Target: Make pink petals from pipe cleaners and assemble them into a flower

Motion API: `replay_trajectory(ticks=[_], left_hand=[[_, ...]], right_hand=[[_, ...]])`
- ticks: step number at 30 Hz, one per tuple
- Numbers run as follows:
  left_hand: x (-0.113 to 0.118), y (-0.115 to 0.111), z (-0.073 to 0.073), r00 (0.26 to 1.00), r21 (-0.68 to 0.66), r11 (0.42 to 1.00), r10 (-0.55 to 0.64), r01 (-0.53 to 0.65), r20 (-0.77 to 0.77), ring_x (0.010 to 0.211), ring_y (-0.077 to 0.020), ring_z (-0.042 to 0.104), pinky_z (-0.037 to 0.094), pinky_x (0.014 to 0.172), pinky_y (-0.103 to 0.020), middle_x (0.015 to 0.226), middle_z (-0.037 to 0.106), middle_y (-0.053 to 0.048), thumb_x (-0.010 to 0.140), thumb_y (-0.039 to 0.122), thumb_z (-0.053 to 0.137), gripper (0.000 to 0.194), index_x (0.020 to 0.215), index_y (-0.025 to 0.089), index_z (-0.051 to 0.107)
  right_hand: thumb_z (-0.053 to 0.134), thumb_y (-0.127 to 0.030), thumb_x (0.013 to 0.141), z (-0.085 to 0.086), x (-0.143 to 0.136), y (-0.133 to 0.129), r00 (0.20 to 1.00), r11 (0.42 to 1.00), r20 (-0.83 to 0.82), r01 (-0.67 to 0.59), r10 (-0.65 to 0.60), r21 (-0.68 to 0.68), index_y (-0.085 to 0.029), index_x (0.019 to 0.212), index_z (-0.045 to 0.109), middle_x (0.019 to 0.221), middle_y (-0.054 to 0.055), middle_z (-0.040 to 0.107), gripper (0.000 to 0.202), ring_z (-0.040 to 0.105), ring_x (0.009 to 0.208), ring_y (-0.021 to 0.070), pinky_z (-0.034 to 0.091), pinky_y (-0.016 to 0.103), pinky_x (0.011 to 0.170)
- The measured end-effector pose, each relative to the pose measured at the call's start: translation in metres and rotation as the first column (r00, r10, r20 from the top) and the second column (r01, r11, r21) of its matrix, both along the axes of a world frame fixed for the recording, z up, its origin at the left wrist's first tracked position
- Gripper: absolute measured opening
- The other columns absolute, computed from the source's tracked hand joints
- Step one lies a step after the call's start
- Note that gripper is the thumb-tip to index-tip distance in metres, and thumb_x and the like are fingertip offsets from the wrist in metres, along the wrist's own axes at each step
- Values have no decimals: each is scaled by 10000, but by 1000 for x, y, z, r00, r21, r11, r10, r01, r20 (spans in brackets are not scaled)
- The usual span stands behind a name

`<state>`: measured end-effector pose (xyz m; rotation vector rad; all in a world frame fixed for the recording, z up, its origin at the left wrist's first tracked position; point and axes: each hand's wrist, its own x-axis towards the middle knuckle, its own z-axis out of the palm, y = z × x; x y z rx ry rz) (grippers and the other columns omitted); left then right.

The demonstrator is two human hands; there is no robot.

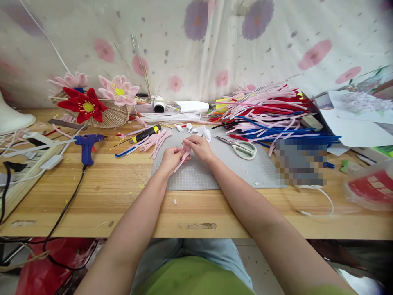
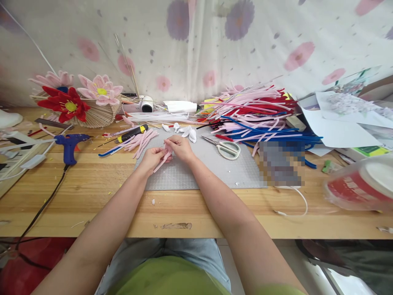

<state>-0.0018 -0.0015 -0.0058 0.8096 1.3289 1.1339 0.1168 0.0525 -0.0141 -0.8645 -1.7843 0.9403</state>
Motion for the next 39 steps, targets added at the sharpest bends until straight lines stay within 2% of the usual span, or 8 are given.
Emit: replay_trajectory(ticks=[4,10,12,17,22,31,35,39], left_hand=[[-3,-2,3,998,31,998,-55,54,41,508,-109,609,511,579,-234,549,621,-20,762,148,581,113,659,102,578],[-6,-4,3,983,20,984,-176,175,52,617,-143,653,528,596,-239,631,661,-59,724,173,638,88,717,91,605],[-3,-4,3,986,-13,987,-160,161,45,593,-144,651,526,584,-237,622,662,-72,733,157,623,85,694,86,599],[4,-2,0,997,-36,999,-15,18,73,570,-153,649,534,586,-261,577,648,-73,771,146,568,130,654,93,588],[4,-1,-3,993,32,999,23,-26,116,610,-155,656,544,641,-281,593,650,-67,730,203,638,127,684,89,607],[0,-1,-4,998,41,998,-43,41,51,585,-147,646,529,588,-261,621,652,-63,704,241,662,158,689,92,613],[-2,0,-7,998,34,998,-53,54,-20,557,-145,636,508,527,-234,594,645,-50,672,248,685,165,672,106,600],[-3,4,-13,998,32,999,33,-32,-52,502,-134,612,483,482,-218,523,608,-26,692,257,654,156,672,116,591]], right_hand=[[499,-415,797,3,0,-3,995,987,81,38,-52,156,-204,588,599,626,41,535,313,487,687,175,362,321,707],[458,-415,833,0,1,-1,995,985,87,42,-57,169,-201,695,634,751,47,616,309,538,763,173,390,307,741],[445,-399,845,-2,0,-2,988,970,125,61,-92,235,-187,698,632,715,46,608,319,530,738,164,392,298,728],[430,-339,864,-4,-4,-5,966,915,188,89,-175,393,-172,677,620,648,43,579,315,509,698,151,391,282,709],[444,-305,857,-6,-5,0,978,953,129,123,-164,277,-170,745,623,776,44,635,250,549,773,145,401,269,741],[536,-245,754,-8,-1,1,982,996,182,43,-57,80,-144,761,592,732,18,567,116,485,691,124,372,244,653],[562,-241,733,-6,-2,1,960,996,274,40,-62,85,-150,643,559,648,1,531,128,455,638,115,332,241,614],[576,-254,731,-4,-3,2,958,996,283,23,-45,81,-154,608,550,617,-5,521,161,453,619,113,322,242,593]])
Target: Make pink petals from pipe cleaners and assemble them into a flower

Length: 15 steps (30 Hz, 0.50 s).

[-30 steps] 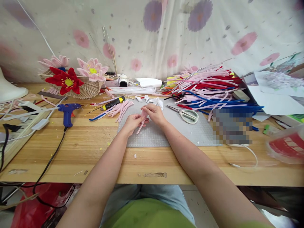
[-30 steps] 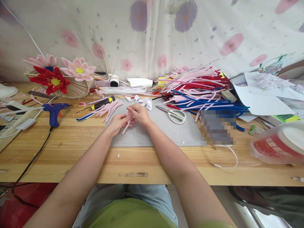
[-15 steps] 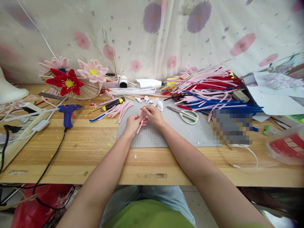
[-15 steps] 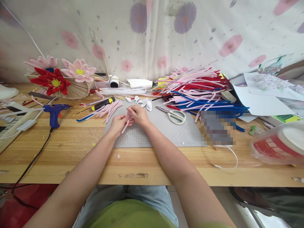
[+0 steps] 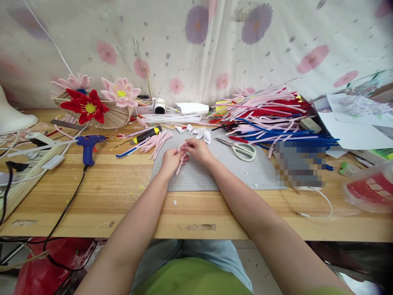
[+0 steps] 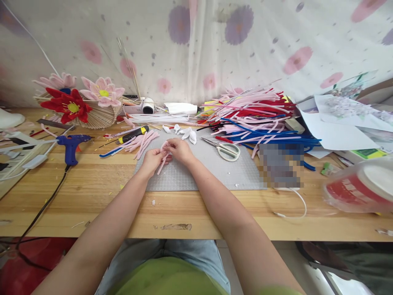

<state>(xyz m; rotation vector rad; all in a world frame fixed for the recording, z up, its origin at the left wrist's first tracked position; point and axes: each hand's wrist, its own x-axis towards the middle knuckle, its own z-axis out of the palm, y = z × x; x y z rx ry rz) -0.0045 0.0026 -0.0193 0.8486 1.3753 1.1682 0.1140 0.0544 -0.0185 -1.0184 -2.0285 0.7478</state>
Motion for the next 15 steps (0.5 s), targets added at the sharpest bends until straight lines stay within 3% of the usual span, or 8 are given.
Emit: replay_trajectory(ticks=[4,8,12,15], left_hand=[[-2,5,-6,994,83,991,106,-105,-5,495,-122,590,480,498,-229,523,596,-10,686,267,642,147,665,127,602],[-3,7,0,967,219,948,199,-231,158,604,-103,594,474,593,-210,613,625,1,661,247,662,105,700,152,638],[-2,6,7,937,237,949,122,-206,326,740,-138,612,477,677,-245,713,650,-31,670,297,667,155,737,160,645],[-5,7,6,964,260,957,60,-130,259,714,-149,605,482,647,-258,679,633,-33,664,367,666,230,727,148,634]], right_hand=[[571,-253,736,-3,-6,-2,988,993,-144,31,-48,-115,-163,780,597,677,0,570,103,500,640,117,370,250,625],[595,-354,723,-9,-15,-7,937,966,-330,24,-111,-258,-170,972,530,792,14,597,316,539,689,117,420,256,657],[543,-470,741,-14,-23,-13,923,908,-384,-158,-3,-388,-176,828,505,735,3,577,309,517,618,102,415,229,562],[459,-507,788,-14,-23,-14,933,892,-356,-198,44,-407,-167,731,507,656,-8,553,349,474,552,82,388,214,534]])
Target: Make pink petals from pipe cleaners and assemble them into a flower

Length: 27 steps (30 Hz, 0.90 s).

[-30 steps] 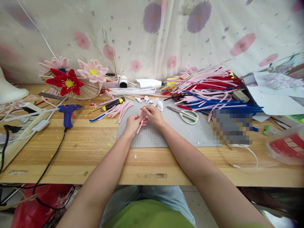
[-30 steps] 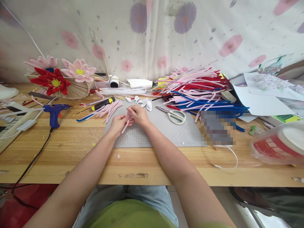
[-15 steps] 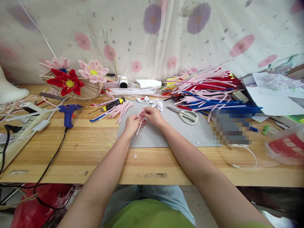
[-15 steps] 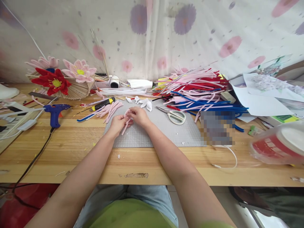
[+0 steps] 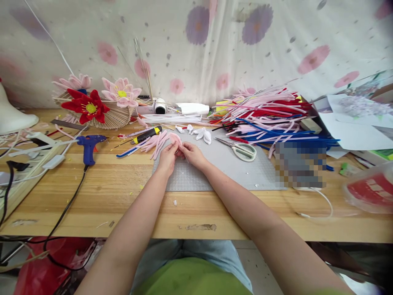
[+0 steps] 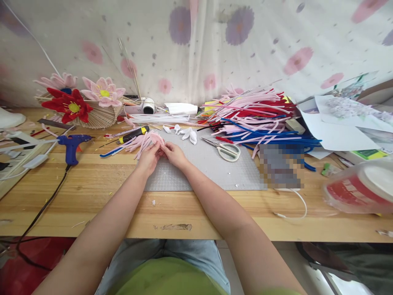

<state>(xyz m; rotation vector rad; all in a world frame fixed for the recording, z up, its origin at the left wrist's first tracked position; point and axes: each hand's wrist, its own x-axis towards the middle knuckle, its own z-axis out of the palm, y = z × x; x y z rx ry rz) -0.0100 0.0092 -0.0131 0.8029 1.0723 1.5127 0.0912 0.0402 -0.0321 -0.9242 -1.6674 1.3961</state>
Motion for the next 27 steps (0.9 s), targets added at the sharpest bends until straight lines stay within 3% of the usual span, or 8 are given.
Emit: replay_trajectory(ticks=[5,9,12,18,23,27], left_hand=[[-18,4,-3,952,21,990,138,-138,-272,612,-118,579,494,617,-248,646,632,-8,601,365,695,265,717,133,642],[-25,3,0,947,-29,997,57,-70,-317,611,-146,610,508,631,-292,651,656,-30,625,361,668,264,726,118,650],[-24,1,2,957,-32,999,5,-15,-290,632,-152,627,510,653,-298,680,674,-43,631,362,665,273,748,116,650],[-28,-1,7,955,-34,992,-122,118,-272,682,-171,643,511,688,-306,712,686,-65,595,378,699,317,758,111,654],[-31,-2,9,930,-66,993,-118,101,-349,714,-183,640,511,666,-313,751,685,-61,616,363,680,297,785,119,664],[-27,-2,6,860,-109,994,-67,13,-506,621,-173,625,503,577,-284,664,667,-46,628,314,666,199,707,132,669]], right_hand=[[450,-403,818,9,9,-4,954,986,292,20,-69,166,-151,667,529,560,-28,505,304,412,514,75,304,210,518],[451,-315,819,16,13,-8,912,958,409,-95,-25,271,-145,613,517,522,-37,473,275,410,521,74,283,214,542],[447,-339,817,16,16,-5,917,962,390,-174,81,210,-143,632,528,517,-39,484,281,418,504,72,300,211,538],[537,-435,743,15,23,1,930,956,225,-285,292,-61,-142,650,536,538,-24,536,307,430,463,64,330,199,474],[610,-437,691,16,20,-1,977,974,108,-165,182,-153,-139,720,574,592,-16,567,302,471,477,61,392,196,487],[585,-453,717,12,16,-2,981,994,176,-72,85,-79,-137,681,578,564,-21,556,318,450,451,52,373,189,461]])
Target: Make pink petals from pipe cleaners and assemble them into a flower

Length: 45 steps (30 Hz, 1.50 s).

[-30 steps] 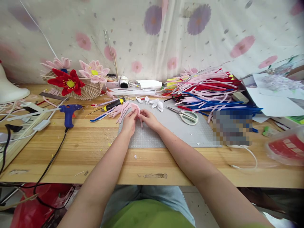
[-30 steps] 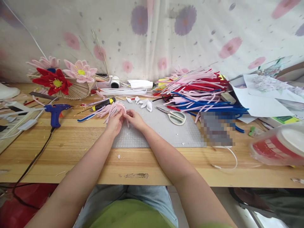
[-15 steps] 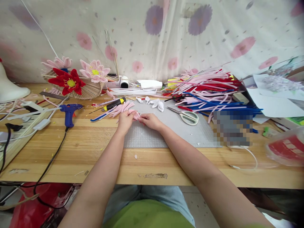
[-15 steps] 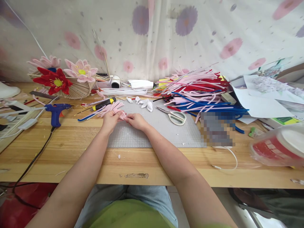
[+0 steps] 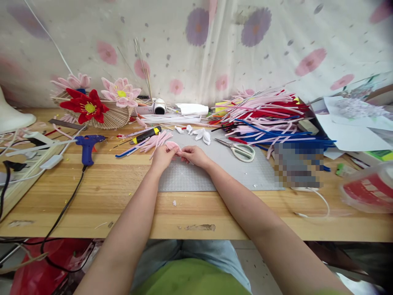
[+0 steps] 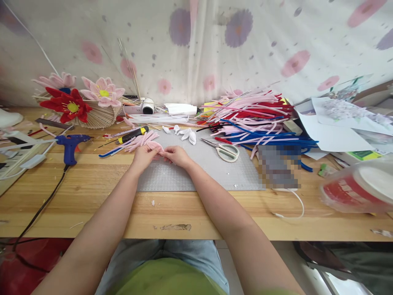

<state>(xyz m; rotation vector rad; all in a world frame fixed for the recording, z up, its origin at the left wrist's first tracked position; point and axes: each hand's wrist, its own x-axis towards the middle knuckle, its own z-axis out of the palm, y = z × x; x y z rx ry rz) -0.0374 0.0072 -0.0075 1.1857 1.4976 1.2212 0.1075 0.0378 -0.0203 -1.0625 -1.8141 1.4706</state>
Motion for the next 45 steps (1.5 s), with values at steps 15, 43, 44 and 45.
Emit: replay_trajectory(ticks=[15,43,44,45], left_hand=[[-6,5,-8,997,-5,997,-75,75,-34,595,-159,614,497,648,-287,630,658,-43,610,270,688,143,672,142,676],[-20,-2,8,976,81,988,-141,129,164,700,-167,633,554,625,-285,722,669,-39,470,357,784,395,779,122,712],[-20,-2,8,976,71,990,-132,121,175,684,-167,633,556,624,-291,705,664,-41,462,356,789,396,765,114,711],[-20,-1,7,974,60,991,-126,117,186,669,-166,633,556,623,-295,692,660,-45,458,355,792,397,756,107,708]], right_hand=[[579,-378,765,3,3,4,998,994,43,-46,51,-99,-141,628,538,505,-22,559,277,442,400,43,346,171,398],[571,-343,689,13,28,7,971,957,-122,-227,207,-182,-147,550,517,413,-49,409,246,317,392,52,193,214,414],[572,-343,689,13,28,7,970,956,-126,-228,208,-182,-146,551,520,416,-48,411,246,320,395,52,195,213,415],[574,-345,690,13,28,7,970,956,-130,-229,207,-182,-145,553,522,420,-47,412,247,321,398,52,196,212,415]])
